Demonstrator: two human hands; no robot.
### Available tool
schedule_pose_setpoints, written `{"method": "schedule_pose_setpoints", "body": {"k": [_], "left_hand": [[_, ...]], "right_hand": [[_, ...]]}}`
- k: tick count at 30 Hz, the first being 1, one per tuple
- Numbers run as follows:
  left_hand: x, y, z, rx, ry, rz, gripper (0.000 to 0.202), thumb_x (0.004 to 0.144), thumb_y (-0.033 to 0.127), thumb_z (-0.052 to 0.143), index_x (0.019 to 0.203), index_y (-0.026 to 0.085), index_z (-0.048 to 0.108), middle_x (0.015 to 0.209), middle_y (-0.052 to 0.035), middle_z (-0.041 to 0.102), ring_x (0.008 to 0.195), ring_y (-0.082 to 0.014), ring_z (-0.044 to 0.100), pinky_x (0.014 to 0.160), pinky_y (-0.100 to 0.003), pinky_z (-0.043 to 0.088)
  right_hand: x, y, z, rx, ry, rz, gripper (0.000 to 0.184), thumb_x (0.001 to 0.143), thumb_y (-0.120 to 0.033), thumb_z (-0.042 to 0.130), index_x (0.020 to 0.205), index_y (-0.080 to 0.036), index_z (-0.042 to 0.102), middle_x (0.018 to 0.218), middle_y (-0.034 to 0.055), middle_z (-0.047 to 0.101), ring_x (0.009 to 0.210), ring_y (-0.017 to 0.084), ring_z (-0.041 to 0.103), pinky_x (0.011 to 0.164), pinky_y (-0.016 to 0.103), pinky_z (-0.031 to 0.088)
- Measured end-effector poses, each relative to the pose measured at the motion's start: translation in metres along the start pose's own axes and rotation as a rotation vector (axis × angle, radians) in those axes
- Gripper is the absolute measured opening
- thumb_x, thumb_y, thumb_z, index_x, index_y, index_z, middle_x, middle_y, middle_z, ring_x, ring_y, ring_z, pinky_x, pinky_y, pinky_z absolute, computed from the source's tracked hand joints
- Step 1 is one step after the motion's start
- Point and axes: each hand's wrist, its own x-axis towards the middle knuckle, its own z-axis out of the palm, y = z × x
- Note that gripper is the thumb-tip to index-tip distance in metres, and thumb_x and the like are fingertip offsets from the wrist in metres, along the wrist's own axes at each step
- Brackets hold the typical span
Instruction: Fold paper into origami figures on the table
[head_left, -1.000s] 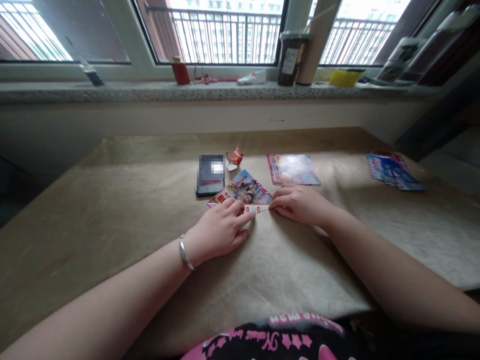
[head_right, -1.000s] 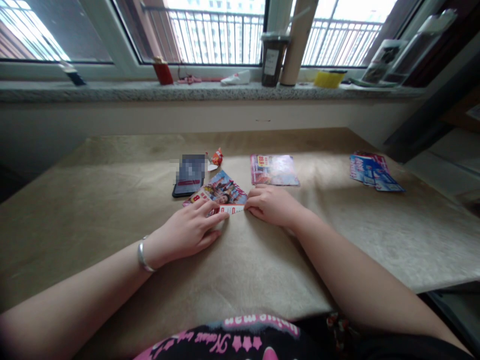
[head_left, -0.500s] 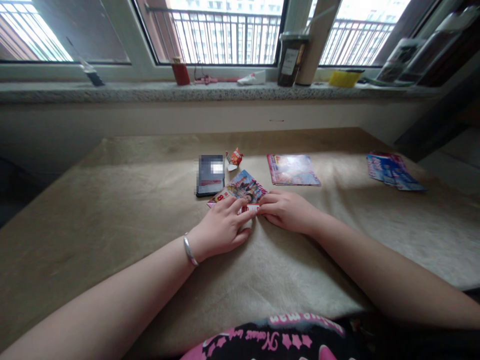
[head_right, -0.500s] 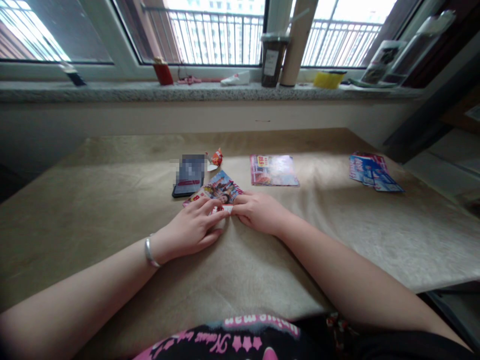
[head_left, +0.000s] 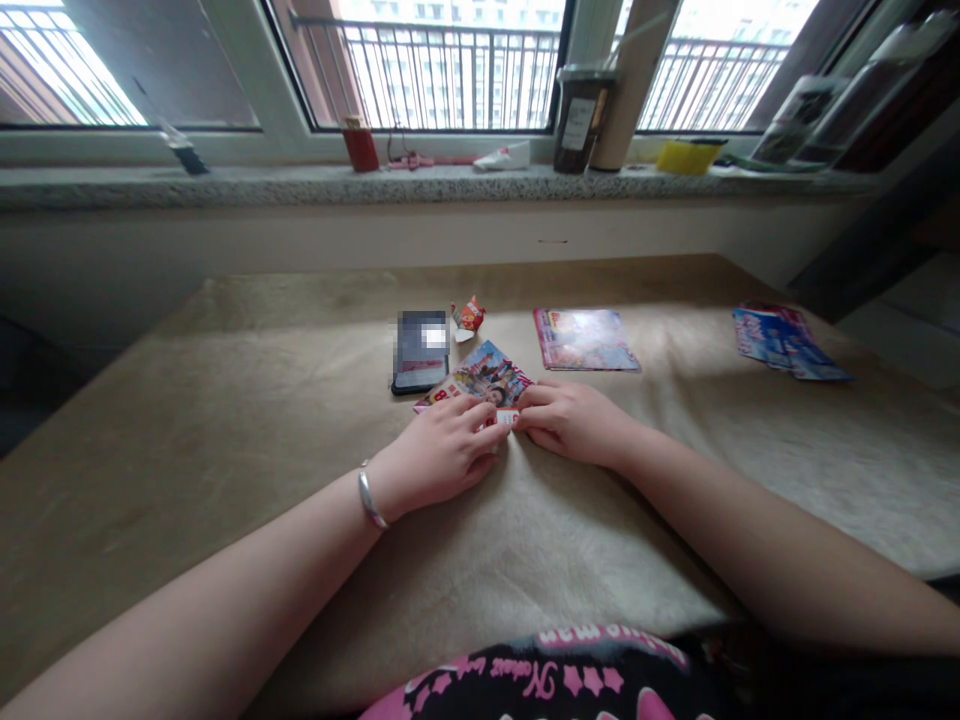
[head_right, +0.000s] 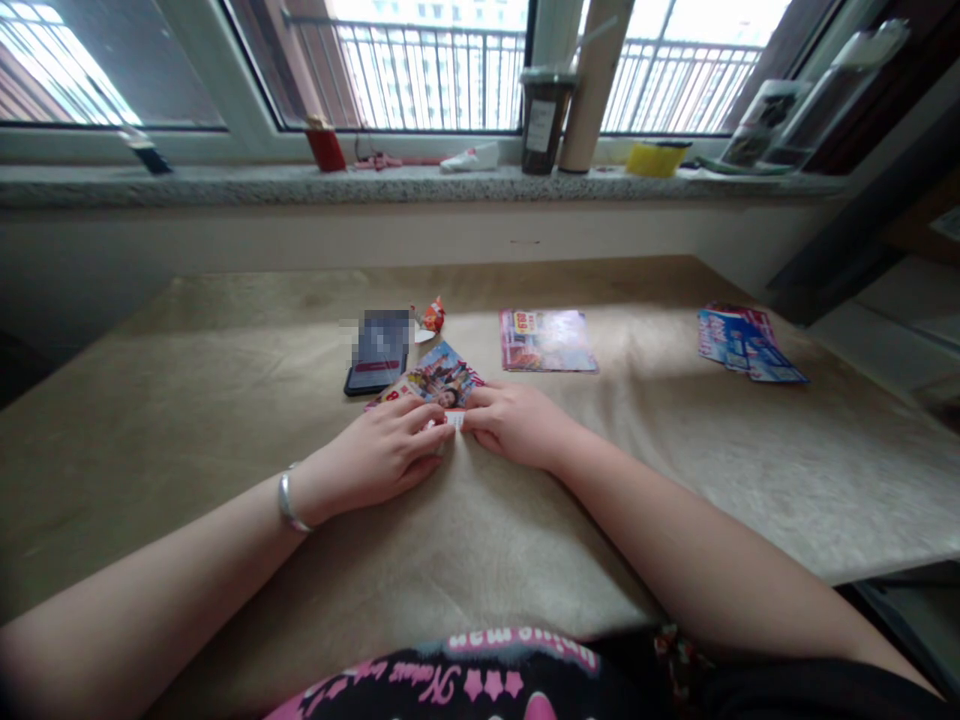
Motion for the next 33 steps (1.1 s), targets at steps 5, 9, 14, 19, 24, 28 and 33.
{"method": "schedule_pose_setpoints", "body": {"k": [5, 9, 14, 19, 24, 28, 33], "left_hand": [[-0.002, -0.007, -0.005, -0.054, -0.013, 0.071, 0.022, 0.09, 0.023, 0.043, 0.105, 0.017, 0.058, 0.106, -0.0078, 0.059, 0.097, -0.0204, 0.052, 0.088, -0.035, 0.044], [-0.005, -0.01, -0.004, -0.083, -0.005, 0.058, 0.024, 0.089, 0.023, 0.045, 0.109, 0.018, 0.057, 0.104, -0.0083, 0.059, 0.096, -0.0204, 0.052, 0.087, -0.035, 0.045], [-0.003, -0.008, 0.001, -0.053, -0.009, 0.018, 0.028, 0.089, 0.024, 0.044, 0.114, 0.018, 0.056, 0.107, -0.0088, 0.058, 0.098, -0.0218, 0.051, 0.092, -0.039, 0.042], [0.001, -0.006, 0.003, -0.015, 0.024, 0.009, 0.026, 0.09, 0.024, 0.042, 0.11, 0.018, 0.058, 0.103, -0.0087, 0.058, 0.096, -0.0223, 0.049, 0.088, -0.038, 0.043], [0.001, -0.007, 0.001, -0.031, -0.001, 0.015, 0.025, 0.091, 0.021, 0.04, 0.107, 0.017, 0.059, 0.098, -0.0081, 0.058, 0.091, -0.0209, 0.05, 0.085, -0.037, 0.043], [0.0, -0.011, 0.0, -0.067, 0.008, 0.029, 0.024, 0.092, 0.019, 0.038, 0.102, 0.017, 0.06, 0.095, -0.0078, 0.058, 0.087, -0.0191, 0.053, 0.083, -0.036, 0.045], [-0.003, -0.017, -0.002, -0.113, 0.035, 0.071, 0.022, 0.09, 0.016, 0.041, 0.098, 0.017, 0.062, 0.095, -0.0077, 0.06, 0.085, -0.0176, 0.055, 0.081, -0.034, 0.046]], "right_hand": [[-0.001, 0.001, 0.002, -0.01, 0.021, -0.003, 0.023, 0.085, -0.017, 0.046, 0.087, -0.021, 0.069, 0.086, 0.0061, 0.064, 0.076, 0.015, 0.054, 0.067, 0.025, 0.042], [-0.002, 0.002, 0.003, -0.013, 0.018, 0.002, 0.023, 0.086, -0.018, 0.046, 0.085, -0.02, 0.069, 0.086, 0.0062, 0.064, 0.076, 0.015, 0.054, 0.067, 0.025, 0.041], [-0.002, 0.002, 0.004, -0.027, 0.014, 0.013, 0.024, 0.086, -0.019, 0.045, 0.085, -0.021, 0.069, 0.087, 0.0058, 0.063, 0.076, 0.015, 0.054, 0.066, 0.025, 0.041], [0.0, 0.0, 0.003, -0.023, 0.013, 0.013, 0.023, 0.084, -0.018, 0.046, 0.086, -0.021, 0.069, 0.087, 0.0059, 0.064, 0.076, 0.016, 0.054, 0.067, 0.026, 0.041], [0.001, 0.0, 0.002, -0.004, 0.014, 0.01, 0.024, 0.084, -0.017, 0.046, 0.085, -0.02, 0.069, 0.086, 0.0065, 0.064, 0.076, 0.015, 0.054, 0.067, 0.026, 0.041], [0.0, 0.001, 0.003, 0.002, 0.028, 0.002, 0.024, 0.084, -0.017, 0.047, 0.088, -0.022, 0.069, 0.086, 0.0061, 0.064, 0.075, 0.016, 0.053, 0.067, 0.026, 0.041], [-0.001, 0.003, 0.005, 0.013, 0.028, 0.003, 0.023, 0.084, -0.017, 0.047, 0.089, -0.022, 0.069, 0.087, 0.0063, 0.063, 0.076, 0.015, 0.053, 0.067, 0.026, 0.041]]}}
